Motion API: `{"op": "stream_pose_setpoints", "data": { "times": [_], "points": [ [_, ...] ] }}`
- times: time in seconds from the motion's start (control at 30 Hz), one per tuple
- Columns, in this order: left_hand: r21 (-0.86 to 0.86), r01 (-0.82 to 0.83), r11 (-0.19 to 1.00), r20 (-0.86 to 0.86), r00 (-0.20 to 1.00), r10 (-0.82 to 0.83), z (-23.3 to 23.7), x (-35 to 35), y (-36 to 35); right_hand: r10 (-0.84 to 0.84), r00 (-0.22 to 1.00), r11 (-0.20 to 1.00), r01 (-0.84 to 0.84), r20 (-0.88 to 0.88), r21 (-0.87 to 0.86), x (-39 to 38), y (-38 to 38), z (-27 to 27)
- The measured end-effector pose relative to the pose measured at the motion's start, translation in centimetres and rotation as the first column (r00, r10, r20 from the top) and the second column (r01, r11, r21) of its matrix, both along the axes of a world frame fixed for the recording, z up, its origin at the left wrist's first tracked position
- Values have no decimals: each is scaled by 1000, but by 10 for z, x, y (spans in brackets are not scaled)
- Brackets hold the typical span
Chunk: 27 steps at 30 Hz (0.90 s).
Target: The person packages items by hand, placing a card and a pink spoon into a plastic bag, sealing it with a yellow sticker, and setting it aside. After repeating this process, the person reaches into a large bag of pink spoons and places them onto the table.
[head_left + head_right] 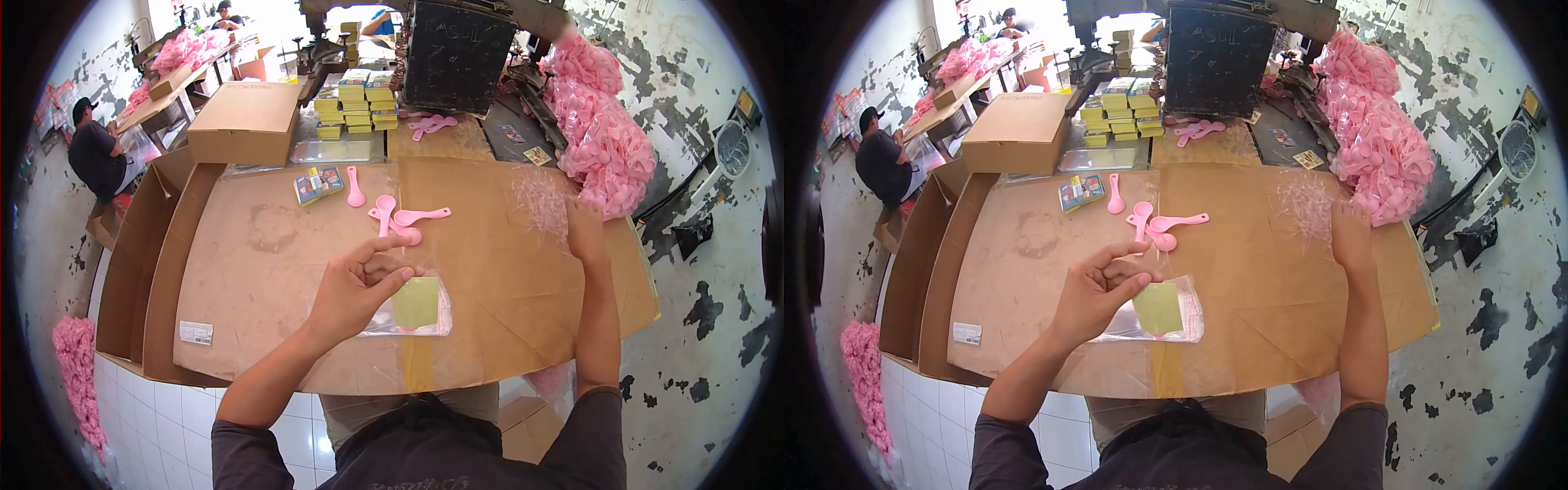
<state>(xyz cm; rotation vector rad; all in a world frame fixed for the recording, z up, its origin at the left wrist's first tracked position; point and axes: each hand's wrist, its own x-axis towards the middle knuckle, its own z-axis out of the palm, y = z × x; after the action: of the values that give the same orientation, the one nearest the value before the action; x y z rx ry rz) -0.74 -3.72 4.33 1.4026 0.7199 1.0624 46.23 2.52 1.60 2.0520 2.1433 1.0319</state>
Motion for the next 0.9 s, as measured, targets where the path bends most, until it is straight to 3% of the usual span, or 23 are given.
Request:
{"op": "stream_pose_setpoints", "data": {
  "times": [0.1, 0.2, 0.27, 0.33, 0.43, 0.53, 0.63, 0.83, 0.9],
  "points": [
    [-8, -22, 1000, -1, 1000, 22, 1, 1, 3, 196, 907, 979, -160, -372, 125, -26, -13, 23],
    [-1, -53, 999, 2, 999, 53, -7, 6, 3, 328, 662, 938, -315, -674, 147, -81, -24, 42],
    [7, -69, 998, 5, 998, 69, -12, 8, 5, 172, 345, 860, -510, -923, -30, -135, -39, 52],
    [-10, -76, 997, -5, 997, 76, -16, 10, 4, -38, -31, 614, -790, -999, 1, -181, -58, 55],
    [-15, -77, 997, -34, 996, 77, -18, 10, 5, 17, -89, 525, -847, -996, 85, -221, -64, 46],
    [-59, 27, 998, 121, 992, -20, -21, 5, 11, -158, -172, 550, -833, -972, 58, -219, -45, 29],
    [-85, 14, 996, 9, 1000, -14, -23, 3, 13, -224, -270, 579, -810, -936, 95, -217, -44, 23],
    [-85, -58, 995, -36, 998, 55, -31, 3, 12, -270, -322, 627, -774, -908, 88, -210, -42, 20],
    [10, -43, 999, -67, 997, 44, -28, 0, 12, -230, -357, 605, -781, -905, 154, -207, -38, 14]
  ]
}}
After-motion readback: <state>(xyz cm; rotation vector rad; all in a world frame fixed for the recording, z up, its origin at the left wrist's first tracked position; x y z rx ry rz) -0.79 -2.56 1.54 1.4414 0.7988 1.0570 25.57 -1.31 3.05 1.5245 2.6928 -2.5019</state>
